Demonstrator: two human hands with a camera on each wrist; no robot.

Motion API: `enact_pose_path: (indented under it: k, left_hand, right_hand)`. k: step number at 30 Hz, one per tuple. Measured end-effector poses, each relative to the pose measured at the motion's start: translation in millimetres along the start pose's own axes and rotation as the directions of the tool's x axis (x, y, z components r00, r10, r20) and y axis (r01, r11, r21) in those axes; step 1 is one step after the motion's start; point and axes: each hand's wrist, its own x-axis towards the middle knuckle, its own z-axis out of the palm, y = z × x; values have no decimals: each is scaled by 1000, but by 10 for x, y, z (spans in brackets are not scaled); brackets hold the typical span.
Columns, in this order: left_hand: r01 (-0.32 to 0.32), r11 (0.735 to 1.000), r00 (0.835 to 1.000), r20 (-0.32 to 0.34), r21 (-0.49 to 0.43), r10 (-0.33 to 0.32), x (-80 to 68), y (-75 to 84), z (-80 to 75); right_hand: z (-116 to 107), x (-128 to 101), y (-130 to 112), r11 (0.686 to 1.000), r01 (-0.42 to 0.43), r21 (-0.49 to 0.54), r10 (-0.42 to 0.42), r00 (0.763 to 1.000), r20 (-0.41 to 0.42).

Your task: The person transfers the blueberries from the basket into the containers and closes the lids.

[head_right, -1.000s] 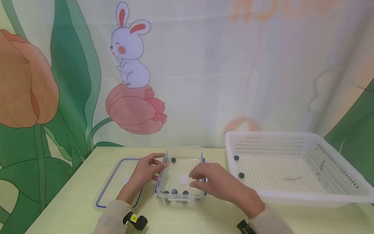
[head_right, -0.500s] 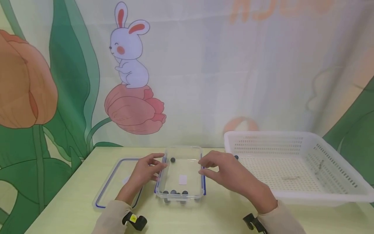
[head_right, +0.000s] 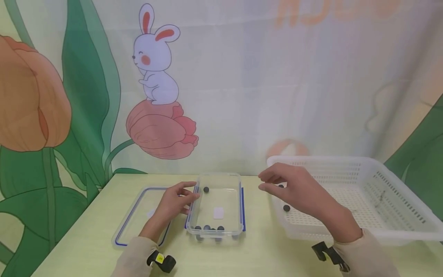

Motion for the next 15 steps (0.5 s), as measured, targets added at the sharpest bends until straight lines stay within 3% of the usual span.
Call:
enact_pose_path:
  k: [8,15]
  left_hand:
    - [0,1000,1000,-2,2,0,-1,-3,-2]
    - [0,1000,1000,-2,3,0,-1,-4,-3]
  right_hand:
    - [-249,92,169,998,-48,31,47,998,43]
    - [-452,187,389,993,-117,-7,117,989,86]
